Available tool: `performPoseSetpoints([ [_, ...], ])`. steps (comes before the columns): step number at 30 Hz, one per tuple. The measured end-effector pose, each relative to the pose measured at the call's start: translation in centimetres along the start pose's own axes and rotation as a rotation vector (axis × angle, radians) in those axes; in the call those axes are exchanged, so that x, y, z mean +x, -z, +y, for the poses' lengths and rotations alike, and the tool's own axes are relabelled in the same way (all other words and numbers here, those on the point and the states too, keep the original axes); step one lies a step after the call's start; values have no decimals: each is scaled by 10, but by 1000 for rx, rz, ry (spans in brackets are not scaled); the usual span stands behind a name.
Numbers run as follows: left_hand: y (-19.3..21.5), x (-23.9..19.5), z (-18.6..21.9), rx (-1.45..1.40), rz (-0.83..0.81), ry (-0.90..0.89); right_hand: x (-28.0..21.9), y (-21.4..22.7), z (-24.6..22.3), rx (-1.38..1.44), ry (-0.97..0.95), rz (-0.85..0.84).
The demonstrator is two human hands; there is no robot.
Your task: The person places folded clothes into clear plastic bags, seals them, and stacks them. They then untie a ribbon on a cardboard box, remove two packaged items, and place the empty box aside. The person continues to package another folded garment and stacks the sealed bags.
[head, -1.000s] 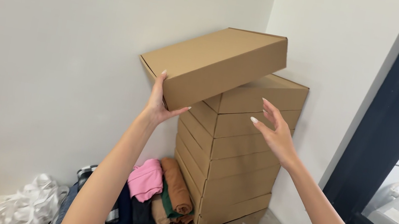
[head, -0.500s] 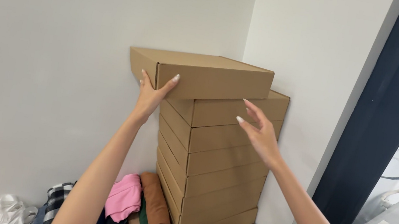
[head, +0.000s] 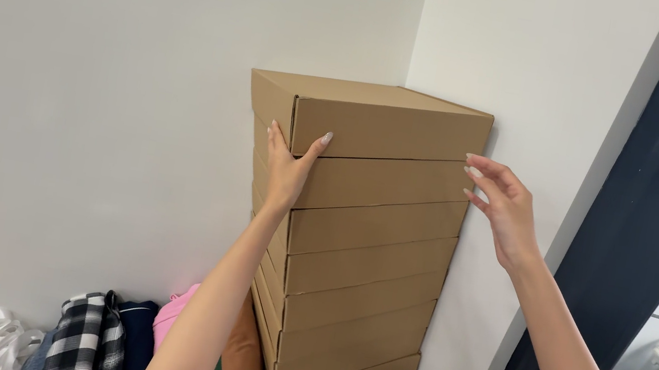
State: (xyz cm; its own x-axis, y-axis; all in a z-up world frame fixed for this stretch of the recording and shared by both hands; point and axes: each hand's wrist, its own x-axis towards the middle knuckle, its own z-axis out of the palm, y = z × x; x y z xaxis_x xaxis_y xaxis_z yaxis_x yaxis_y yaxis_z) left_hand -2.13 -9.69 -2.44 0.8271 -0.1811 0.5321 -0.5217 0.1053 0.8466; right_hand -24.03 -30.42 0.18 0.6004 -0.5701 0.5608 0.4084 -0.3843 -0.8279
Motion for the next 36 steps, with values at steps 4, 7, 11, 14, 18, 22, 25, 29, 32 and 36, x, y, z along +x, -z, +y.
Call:
performPoseSetpoints([
  [4,-14,-3,5,44,26,-7,5,15,15,8,-19,4],
  [7,-15,2,7,63,40,-12,13,27,24,34,-36,0],
  [11,-16,6,3,140,42,-3,10,40,30,64,-35,13],
  [14,-14,-8,9,149,53,-14,-4,44,36,10,38,3],
  [18,-11,-44,6,140,132,-54,-33,45,24,-263,280,43],
  [22,2,-104,-5,44,160,-121,-72,35,27,-390,542,5],
  [25,16,-161,-12,-50,93,-50,-103,27,39,-418,590,-106],
  [29,31,-214,-40,-92,0,138,-137,21,72,-433,724,-164],
  [32,43,-253,-99,-89,-17,286,-172,27,114,-403,674,-179],
  [36,60,-322,-154,-63,19,573,-224,46,198,-378,454,-205],
])
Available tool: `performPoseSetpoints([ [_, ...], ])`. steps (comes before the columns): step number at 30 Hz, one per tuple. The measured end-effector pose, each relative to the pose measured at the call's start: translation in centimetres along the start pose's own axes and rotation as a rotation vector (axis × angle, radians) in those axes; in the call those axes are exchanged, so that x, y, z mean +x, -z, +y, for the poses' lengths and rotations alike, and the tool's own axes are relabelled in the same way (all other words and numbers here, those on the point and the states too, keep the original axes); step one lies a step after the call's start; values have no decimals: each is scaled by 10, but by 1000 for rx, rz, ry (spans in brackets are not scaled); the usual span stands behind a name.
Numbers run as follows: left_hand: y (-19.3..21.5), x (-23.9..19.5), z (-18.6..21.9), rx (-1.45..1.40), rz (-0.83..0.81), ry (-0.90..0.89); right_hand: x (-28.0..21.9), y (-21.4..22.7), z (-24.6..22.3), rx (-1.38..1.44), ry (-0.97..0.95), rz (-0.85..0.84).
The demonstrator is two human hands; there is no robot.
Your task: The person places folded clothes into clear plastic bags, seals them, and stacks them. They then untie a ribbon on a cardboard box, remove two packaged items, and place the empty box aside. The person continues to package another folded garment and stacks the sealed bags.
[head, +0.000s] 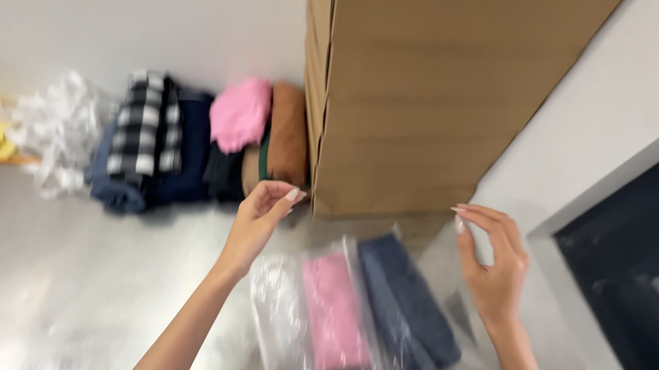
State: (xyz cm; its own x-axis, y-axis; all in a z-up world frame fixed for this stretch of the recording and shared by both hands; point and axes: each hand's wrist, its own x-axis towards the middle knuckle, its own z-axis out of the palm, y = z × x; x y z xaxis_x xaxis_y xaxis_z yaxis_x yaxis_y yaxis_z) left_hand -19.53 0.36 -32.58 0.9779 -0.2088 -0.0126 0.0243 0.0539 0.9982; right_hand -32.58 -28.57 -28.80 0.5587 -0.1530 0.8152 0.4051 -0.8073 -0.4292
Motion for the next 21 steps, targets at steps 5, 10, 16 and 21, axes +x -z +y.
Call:
performPoseSetpoints([
  [5,46,1,-170,311,54,297,-105,-19,43,-53,-430,-362],
  [10,61,-7,-212,652,-40,511,-159,-39,85,-195,-902,-921],
  [16,68,-11,-200,940,92,594,-181,-70,76,-395,-896,-869],
  [21,89,-28,-199,179,-49,776,-181,-113,40,-129,-654,-545],
])
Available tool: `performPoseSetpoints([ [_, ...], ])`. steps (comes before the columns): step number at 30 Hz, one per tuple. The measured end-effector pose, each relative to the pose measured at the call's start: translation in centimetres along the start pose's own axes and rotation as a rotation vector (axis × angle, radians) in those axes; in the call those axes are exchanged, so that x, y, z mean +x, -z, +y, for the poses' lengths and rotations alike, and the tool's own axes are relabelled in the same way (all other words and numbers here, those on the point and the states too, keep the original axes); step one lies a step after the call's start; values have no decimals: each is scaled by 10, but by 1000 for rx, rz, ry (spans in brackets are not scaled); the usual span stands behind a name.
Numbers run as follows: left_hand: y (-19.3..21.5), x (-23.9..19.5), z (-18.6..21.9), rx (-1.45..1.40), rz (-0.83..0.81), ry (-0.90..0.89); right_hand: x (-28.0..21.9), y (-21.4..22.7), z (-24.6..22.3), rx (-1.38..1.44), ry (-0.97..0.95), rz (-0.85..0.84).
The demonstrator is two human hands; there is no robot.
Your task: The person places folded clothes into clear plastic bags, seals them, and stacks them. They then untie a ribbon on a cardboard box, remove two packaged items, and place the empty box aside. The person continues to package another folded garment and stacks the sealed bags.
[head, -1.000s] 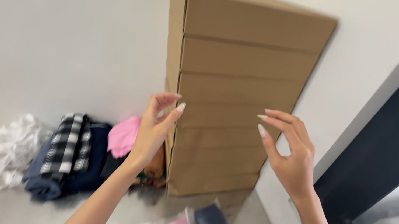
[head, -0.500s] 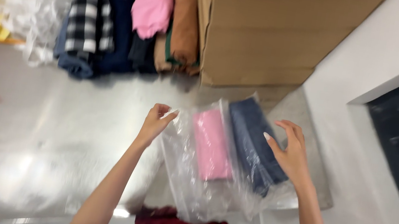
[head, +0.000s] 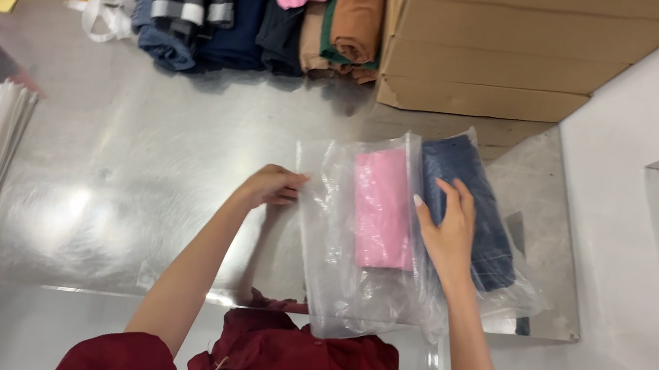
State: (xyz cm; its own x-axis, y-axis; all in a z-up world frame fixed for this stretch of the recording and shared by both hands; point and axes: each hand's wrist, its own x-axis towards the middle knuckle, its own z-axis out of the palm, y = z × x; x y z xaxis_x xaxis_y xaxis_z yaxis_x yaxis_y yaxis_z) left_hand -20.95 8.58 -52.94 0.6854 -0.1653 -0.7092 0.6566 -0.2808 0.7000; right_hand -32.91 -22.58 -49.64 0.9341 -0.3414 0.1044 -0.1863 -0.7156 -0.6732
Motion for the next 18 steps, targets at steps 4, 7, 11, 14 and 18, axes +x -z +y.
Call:
performPoseSetpoints([
  [4,4,45,-73,17,-47,-78,-1,-45,4,76,10,-172],
  [7,17,64,-80,-207,41,-175,0,-69,-5,77,-107,-249],
  [11,89,73,-108,-219,304,-193,-19,-112,-38,224,-143,-349],
  [14,162,53,-122,-203,468,-186,-33,-163,-67,269,-142,-401],
  [18,219,35,-148,-311,410,-173,-57,-213,-130,281,-326,-481],
])
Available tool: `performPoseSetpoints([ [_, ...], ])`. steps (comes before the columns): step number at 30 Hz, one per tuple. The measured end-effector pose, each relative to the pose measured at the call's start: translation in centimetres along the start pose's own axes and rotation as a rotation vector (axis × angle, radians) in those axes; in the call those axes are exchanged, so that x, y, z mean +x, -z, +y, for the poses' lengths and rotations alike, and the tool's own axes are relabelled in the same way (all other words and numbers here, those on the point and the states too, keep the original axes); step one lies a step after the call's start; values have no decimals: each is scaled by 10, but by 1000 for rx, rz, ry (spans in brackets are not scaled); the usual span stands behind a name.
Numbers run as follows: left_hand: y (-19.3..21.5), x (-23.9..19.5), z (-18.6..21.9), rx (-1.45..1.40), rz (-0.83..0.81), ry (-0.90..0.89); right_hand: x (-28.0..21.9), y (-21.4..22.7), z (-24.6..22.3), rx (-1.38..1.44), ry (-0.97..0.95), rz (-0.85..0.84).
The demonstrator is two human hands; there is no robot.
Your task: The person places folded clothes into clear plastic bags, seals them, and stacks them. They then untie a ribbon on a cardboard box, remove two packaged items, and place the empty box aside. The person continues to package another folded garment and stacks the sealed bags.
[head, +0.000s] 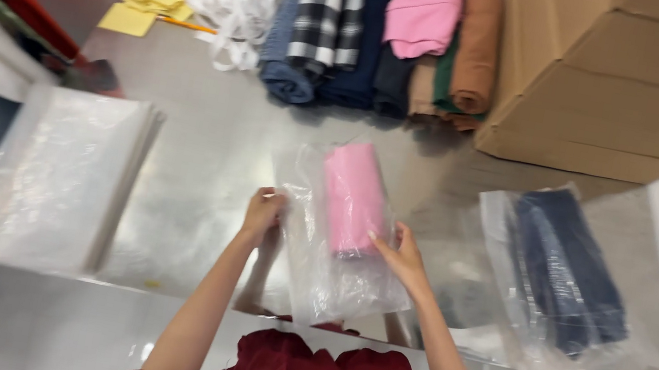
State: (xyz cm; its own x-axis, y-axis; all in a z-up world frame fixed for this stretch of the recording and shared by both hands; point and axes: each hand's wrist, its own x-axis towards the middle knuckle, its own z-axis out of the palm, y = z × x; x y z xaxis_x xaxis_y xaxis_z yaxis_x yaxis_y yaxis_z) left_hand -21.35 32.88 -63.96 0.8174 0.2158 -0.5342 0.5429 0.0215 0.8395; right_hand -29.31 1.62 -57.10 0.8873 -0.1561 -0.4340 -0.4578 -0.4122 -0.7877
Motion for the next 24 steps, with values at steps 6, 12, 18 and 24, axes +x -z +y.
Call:
performPoseSetpoints([
  [6,24,-25,-24,-113,-308,73,3,-58,-35,-102,83,250],
  [12,54,-64,41,-187,-437,-48,-22,-96,-69,225,11,156],
  [18,79,-68,57,-747,-663,247,-49,-133,-108,972,-253,-211],
  [24,62,-19,-13,-280,-507,69,-39,-152,-105,1285,-340,-210],
])
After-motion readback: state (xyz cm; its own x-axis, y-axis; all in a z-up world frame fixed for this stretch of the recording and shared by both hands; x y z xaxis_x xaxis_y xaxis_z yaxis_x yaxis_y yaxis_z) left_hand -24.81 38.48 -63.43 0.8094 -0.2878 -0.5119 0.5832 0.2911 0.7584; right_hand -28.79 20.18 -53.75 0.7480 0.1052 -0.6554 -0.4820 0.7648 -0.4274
